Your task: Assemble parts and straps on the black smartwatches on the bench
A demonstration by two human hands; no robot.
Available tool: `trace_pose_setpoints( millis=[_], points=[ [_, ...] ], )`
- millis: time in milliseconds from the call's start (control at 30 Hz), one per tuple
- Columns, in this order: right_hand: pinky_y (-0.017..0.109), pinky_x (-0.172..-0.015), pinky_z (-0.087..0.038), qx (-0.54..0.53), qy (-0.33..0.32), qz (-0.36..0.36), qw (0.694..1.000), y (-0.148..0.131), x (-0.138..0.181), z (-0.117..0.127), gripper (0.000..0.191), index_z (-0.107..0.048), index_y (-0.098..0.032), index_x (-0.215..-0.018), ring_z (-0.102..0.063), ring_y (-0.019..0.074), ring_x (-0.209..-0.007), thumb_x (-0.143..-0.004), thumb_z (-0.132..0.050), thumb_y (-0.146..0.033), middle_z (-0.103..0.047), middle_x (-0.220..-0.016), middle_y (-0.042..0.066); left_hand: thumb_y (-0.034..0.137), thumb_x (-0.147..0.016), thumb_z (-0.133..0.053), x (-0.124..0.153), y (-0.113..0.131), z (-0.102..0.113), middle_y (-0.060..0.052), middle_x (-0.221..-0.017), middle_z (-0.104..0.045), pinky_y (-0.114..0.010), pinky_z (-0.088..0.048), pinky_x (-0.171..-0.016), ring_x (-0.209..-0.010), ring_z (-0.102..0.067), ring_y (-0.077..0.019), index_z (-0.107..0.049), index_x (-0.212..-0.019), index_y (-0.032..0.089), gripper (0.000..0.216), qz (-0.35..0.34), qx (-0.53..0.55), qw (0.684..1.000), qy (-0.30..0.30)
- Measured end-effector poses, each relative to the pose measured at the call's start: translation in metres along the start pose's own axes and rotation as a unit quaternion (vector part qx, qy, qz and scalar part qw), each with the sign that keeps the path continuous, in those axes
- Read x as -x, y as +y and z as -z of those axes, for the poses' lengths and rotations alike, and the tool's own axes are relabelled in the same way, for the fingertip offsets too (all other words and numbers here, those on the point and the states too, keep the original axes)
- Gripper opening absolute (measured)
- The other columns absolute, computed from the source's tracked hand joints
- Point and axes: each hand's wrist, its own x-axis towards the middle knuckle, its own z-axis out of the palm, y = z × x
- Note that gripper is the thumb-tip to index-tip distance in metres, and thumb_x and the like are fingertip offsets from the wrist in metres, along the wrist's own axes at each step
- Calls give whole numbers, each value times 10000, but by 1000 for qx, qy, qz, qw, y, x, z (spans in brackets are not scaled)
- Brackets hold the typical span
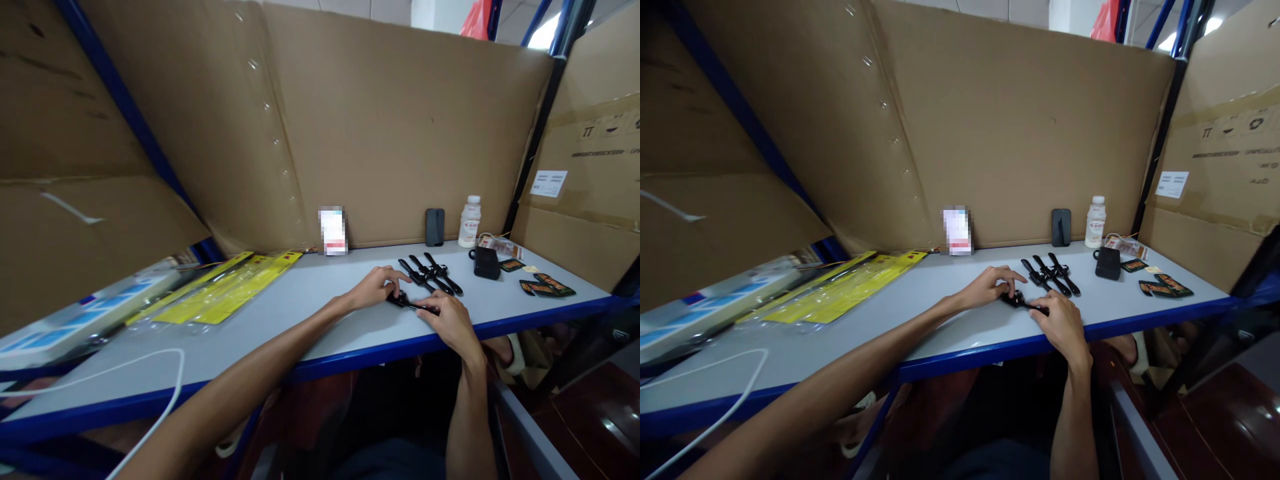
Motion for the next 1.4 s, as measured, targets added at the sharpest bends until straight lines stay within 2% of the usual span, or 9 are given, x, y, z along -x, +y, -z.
trace_pose_setpoints(
  millis=[167, 300, 367, 433, 533, 700, 933, 1100, 1400],
  points=[
    [299, -805, -433, 5, 2, 0, 1000, 1, 0, 0, 233, -793, -304, -1072, -645, 196, -917, -881, -660, -311, -686, -997, 11, -17, -692, -409, 0, 1, 1, -25, -942, -784, -322, -501, -862, -956, -655, -184, -735, -1134, 186, 585, 5, 14, 1000, -4],
    [294, -794, -434, 4, 0, 4, 1000, 2, -1, 0, 228, -793, -303, -1066, -645, 195, -922, -879, -665, -320, -688, -993, 8, -12, -717, -406, 0, 4, 2, -10, -772, -761, -306, -505, -835, -882, -664, -174, -731, -1149, 179, 573, 1, 46, 999, -18],
    [297, -794, -433, 4, 0, 0, 1000, 1, -1, 0, 224, -794, -304, -1061, -646, 196, -923, -880, -662, -318, -690, -996, 7, -12, -728, -408, 0, -1, 5, -15, -733, -736, -302, -501, -817, -829, -658, -172, -743, -1117, 168, 544, 13, 2, 1000, 2],
    [298, -801, -433, 3, 2, -1, 1000, 0, 0, 0, 221, -793, -306, -1057, -647, 195, -927, -882, -660, -315, -690, -997, 5, -7, -738, -426, 1, -8, 8, -39, -820, -743, -303, -496, -810, -835, -655, -177, -754, -1076, 164, 501, 19, -76, 997, 5],
    [299, -804, -433, 3, 2, 1, 1000, -1, 1, 1, 214, -794, -304, -1048, -649, 196, -931, -882, -660, -317, -689, -988, 3, 14, -760, -467, 4, -18, 14, -61, -969, -752, -304, -496, -825, -887, -663, -190, -771, -1007, 179, 425, 14, -170, 984, -42],
    [298, -819, -437, 1, 5, 7, 1000, -1, 1, 2, 220, -794, -292, -1047, -651, 196, -940, -884, -647, -311, -697, -999, 10, 27, -779, -479, 6, -18, 16, -60, -941, -762, -315, -506, -858, -910, -669, -203, -777, -902, 181, 358, 3, -201, 976, -86],
    [301, -812, -442, 1, 4, 2, 1000, 1, 0, 1, 230, -793, -302, -1049, -653, 197, -945, -884, -636, -329, -699, -1009, 5, 18, -833, -434, 1, -14, 1, -78, -1076, -754, -324, -520, -923, -993, -679, -185, -722, -1151, 152, 450, -8, -93, 995, -34],
    [309, -811, -443, 4, 1, 5, 1000, 1, -1, 2, 242, -792, -300, -1061, -652, 207, -956, -884, -629, -326, -696, -1011, 14, 9, -822, -421, -2, -12, -10, -76, -1062, -757, -314, -519, -935, -992, -684, -171, -745, -1060, 144, 424, -12, -36, 999, -39],
    [312, -813, -456, -2, 1, 0, 1000, -2, 0, 3, 243, -796, -299, -1046, -648, 208, -924, -872, -629, -325, -699, -1014, 22, 27, -833, -439, -1, -12, -7, -75, -951, -770, -273, -522, -823, -884, -700, -162, -738, -1090, 120, 405, 35, 8, 999, -38]
  ],
)
